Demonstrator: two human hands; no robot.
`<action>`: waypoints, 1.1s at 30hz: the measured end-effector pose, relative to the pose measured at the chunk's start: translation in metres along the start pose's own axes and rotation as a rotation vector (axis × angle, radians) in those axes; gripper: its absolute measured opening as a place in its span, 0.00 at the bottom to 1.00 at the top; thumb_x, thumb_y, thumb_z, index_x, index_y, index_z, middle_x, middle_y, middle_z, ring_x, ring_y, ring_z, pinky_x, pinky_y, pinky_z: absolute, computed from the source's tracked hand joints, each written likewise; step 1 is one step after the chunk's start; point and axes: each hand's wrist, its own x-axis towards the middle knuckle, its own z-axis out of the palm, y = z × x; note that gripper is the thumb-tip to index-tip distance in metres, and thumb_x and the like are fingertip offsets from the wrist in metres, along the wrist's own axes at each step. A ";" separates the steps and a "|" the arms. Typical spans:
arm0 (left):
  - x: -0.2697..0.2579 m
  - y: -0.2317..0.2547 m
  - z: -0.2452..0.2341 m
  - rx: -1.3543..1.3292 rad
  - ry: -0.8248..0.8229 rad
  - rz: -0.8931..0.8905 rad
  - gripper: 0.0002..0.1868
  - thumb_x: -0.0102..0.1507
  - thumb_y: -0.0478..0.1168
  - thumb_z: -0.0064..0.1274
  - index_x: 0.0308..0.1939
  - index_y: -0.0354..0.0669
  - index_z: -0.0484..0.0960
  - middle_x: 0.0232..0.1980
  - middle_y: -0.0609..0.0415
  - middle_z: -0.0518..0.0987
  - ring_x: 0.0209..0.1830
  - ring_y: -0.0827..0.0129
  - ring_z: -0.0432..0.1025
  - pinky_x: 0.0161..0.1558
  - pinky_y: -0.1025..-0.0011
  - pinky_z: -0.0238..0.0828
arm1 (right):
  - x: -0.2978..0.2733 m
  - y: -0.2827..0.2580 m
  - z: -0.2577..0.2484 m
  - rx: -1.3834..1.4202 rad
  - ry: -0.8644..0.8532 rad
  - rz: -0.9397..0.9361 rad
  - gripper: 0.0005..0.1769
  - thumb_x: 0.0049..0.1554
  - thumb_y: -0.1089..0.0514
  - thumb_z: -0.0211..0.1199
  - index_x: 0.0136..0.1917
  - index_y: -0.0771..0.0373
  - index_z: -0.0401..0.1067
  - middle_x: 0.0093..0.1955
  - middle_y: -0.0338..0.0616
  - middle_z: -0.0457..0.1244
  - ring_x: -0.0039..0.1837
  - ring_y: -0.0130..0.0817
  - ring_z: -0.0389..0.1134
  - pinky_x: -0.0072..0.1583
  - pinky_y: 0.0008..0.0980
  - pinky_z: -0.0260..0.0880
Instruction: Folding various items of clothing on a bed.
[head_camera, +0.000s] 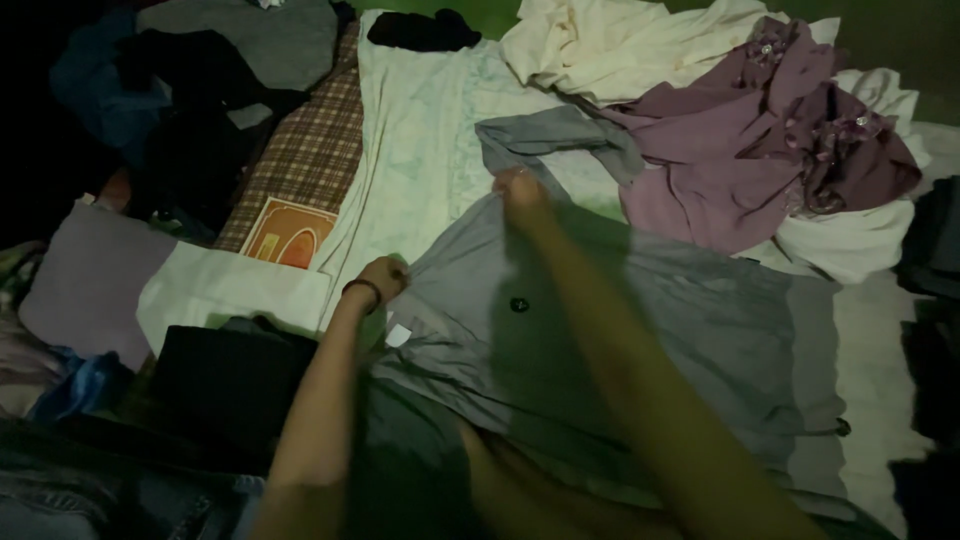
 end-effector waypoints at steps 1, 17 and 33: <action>0.001 0.003 0.000 0.096 0.007 0.007 0.19 0.61 0.43 0.57 0.53 0.38 0.86 0.52 0.37 0.84 0.52 0.51 0.78 0.53 0.61 0.75 | 0.004 -0.011 -0.010 0.079 0.046 -0.019 0.21 0.54 0.69 0.57 0.61 0.59 0.72 0.57 0.53 0.66 0.57 0.50 0.67 0.57 0.45 0.69; 0.069 0.120 -0.013 -0.187 -0.069 -0.110 0.36 0.51 0.59 0.68 0.50 0.32 0.84 0.49 0.41 0.85 0.49 0.53 0.78 0.53 0.59 0.75 | -0.227 0.098 -0.332 -0.329 0.241 0.605 0.10 0.56 0.67 0.61 0.53 0.64 0.72 0.50 0.53 0.68 0.53 0.47 0.68 0.57 0.43 0.70; 0.051 0.203 -0.027 0.125 0.320 -0.196 0.20 0.53 0.48 0.68 0.46 0.45 0.88 0.50 0.45 0.84 0.51 0.52 0.78 0.56 0.57 0.71 | -0.275 0.118 -0.388 0.093 0.014 1.161 0.14 0.57 0.65 0.58 0.58 0.68 0.72 0.45 0.55 0.69 0.42 0.45 0.74 0.44 0.41 0.76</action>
